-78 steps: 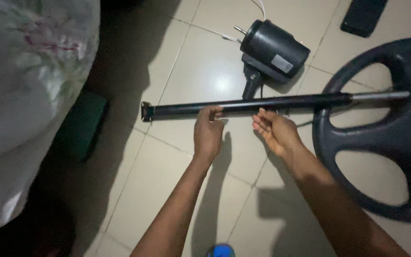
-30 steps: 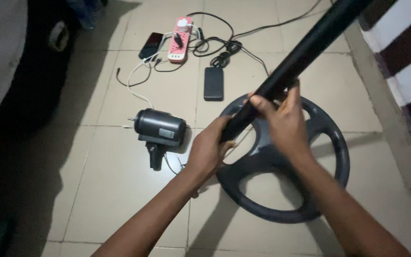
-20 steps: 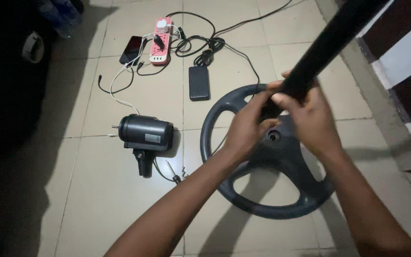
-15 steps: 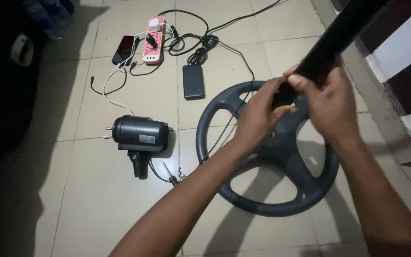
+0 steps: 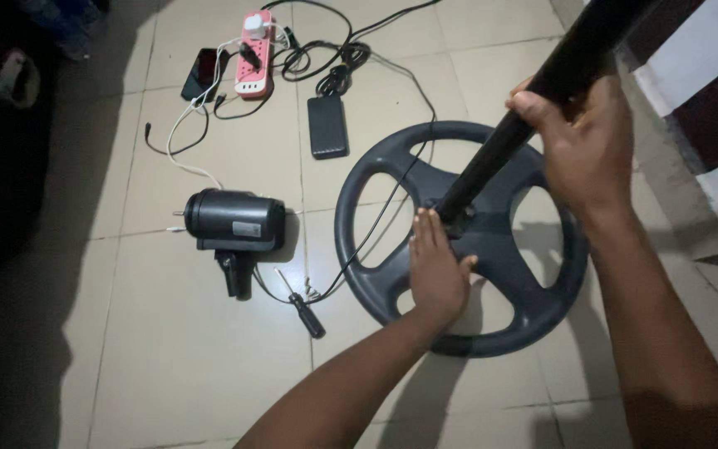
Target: The person reassembles a standing electric fan on a tiled floor. They insert the fan's pole into the round plastic base, align the mounting plate, and repeatedly thread and tighten small screws by hand around the base joint, occasionally picking up the screwdriver lying nearby.
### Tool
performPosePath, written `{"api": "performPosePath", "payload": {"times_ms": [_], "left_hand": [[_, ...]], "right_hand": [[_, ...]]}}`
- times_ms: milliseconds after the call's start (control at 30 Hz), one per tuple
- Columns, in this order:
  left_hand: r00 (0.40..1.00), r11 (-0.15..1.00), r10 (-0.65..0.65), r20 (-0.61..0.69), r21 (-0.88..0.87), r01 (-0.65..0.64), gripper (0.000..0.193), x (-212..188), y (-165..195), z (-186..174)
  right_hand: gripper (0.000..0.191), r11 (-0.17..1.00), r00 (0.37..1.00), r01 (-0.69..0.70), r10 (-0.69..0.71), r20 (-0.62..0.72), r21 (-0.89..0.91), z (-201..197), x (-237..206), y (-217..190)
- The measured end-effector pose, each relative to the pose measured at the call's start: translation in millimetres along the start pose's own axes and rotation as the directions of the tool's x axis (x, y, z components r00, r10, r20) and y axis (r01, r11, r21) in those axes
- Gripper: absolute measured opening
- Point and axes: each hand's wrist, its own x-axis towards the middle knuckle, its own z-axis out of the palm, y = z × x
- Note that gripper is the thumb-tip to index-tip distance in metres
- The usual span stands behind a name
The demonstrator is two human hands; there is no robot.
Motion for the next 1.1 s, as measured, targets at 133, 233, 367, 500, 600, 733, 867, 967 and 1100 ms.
{"api": "performPosePath", "payload": {"times_ms": [133, 233, 367, 500, 600, 733, 867, 967, 1100], "left_hand": [[0.986, 0.995, -0.018, 0.167, 0.101, 0.001, 0.103, -2.8, 1.3, 9.9], [0.987, 0.993, 0.048, 0.153, 0.103, -0.064, 0.102, -0.8, 0.5, 13.2], [0.974, 0.964, 0.066, 0.216, 0.239, -0.119, 0.100, 7.8, 1.3, 15.3], [0.967, 0.965, 0.042, 0.249, 0.242, -0.105, 0.099, 11.8, 0.8, 17.9], [0.970, 0.965, 0.039, 0.242, 0.243, -0.100, 0.098, 11.5, 0.1, 21.5], [0.972, 0.955, 0.057, 0.227, 0.271, -0.120, 0.096, 12.4, -6.8, 28.5], [0.973, 0.943, 0.082, 0.214, 0.300, -0.146, 0.095, 13.0, -13.0, 37.2], [0.970, 0.929, 0.083, 0.228, 0.336, -0.158, 0.097, 12.3, -16.5, 40.2], [0.962, 0.932, 0.082, 0.259, 0.323, -0.167, 0.098, 13.7, -18.7, 39.4]], "right_hand": [[0.026, 0.971, 1.000, 0.013, -0.014, -0.004, -0.240, -1.3, 1.0, 9.4], [0.021, 0.968, 0.997, 0.074, -0.075, 0.004, -0.238, -1.2, 1.5, 16.0], [0.023, 0.963, 0.998, 0.061, -0.068, -0.018, -0.261, 3.9, -2.5, 20.3], [0.023, 0.964, 0.996, 0.064, -0.077, -0.039, -0.257, 3.0, -1.3, 19.5], [0.023, 0.949, 0.992, 0.096, -0.114, -0.044, -0.300, 1.5, 1.1, 18.7], [0.028, 0.996, 0.996, -0.001, -0.007, -0.084, -0.095, 9.0, -5.9, 20.5], [0.029, 0.979, 0.999, -0.048, 0.047, -0.012, -0.196, 20.0, -16.1, 27.8], [0.028, 0.968, 0.985, -0.156, 0.167, 0.038, -0.197, 33.1, -28.0, 34.4], [0.035, 0.933, 0.928, -0.342, 0.354, 0.117, -0.111, 39.8, -46.4, 46.6]]}}
